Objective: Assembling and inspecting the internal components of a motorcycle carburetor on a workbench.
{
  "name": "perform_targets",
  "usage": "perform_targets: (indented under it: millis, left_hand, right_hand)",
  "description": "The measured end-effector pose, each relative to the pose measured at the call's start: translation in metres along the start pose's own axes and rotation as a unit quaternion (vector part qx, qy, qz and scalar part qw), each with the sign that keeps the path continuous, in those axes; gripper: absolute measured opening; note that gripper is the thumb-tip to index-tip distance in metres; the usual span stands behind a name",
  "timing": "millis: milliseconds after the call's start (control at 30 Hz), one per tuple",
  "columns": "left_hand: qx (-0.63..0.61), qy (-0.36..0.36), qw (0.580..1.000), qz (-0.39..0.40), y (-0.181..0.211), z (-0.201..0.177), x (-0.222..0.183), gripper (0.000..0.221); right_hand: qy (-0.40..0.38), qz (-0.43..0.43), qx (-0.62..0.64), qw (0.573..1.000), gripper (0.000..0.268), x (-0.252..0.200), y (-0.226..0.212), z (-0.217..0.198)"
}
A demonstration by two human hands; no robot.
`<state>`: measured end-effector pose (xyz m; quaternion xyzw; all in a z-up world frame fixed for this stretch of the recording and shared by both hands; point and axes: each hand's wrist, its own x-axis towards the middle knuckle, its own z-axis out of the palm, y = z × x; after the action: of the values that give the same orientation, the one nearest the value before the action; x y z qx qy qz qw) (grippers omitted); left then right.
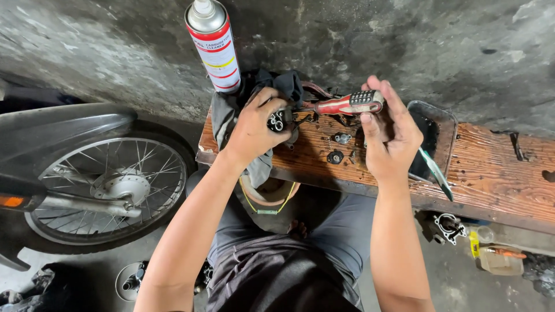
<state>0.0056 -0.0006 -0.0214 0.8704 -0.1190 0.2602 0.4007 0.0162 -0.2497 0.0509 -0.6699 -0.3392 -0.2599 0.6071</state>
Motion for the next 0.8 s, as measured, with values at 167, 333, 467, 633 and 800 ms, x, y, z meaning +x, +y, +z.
perform_targets:
  millis: [167,333,467,633,800]
  left_hand:
    - [0.003,-0.004,1.0,-0.006,0.007,-0.004,0.002,0.036]
    - [-0.014,-0.025,0.999,-0.025,0.007,-0.005,0.002,0.041]
    - [0.003,-0.015,1.0,-0.005,0.005,-0.002,0.0,0.041]
    - [0.008,-0.015,1.0,-0.004,0.004,-0.004,0.0,0.04]
    - [-0.014,-0.01,1.0,-0.006,0.003,-0.003,0.0,0.037]
  right_hand:
    - [0.015,0.033,0.009,0.999,0.042,-0.004,0.015,-0.014]
    - [0.06,0.071,0.009,0.996,0.048,-0.01,0.017,-0.014]
    - [0.019,0.051,0.006,0.999,0.043,0.001,-0.003,-0.002]
    - [0.012,0.053,0.019,0.998,0.048,-0.005,0.005,-0.002]
    - [0.017,0.064,-0.001,0.998,0.048,-0.005,0.004,-0.005]
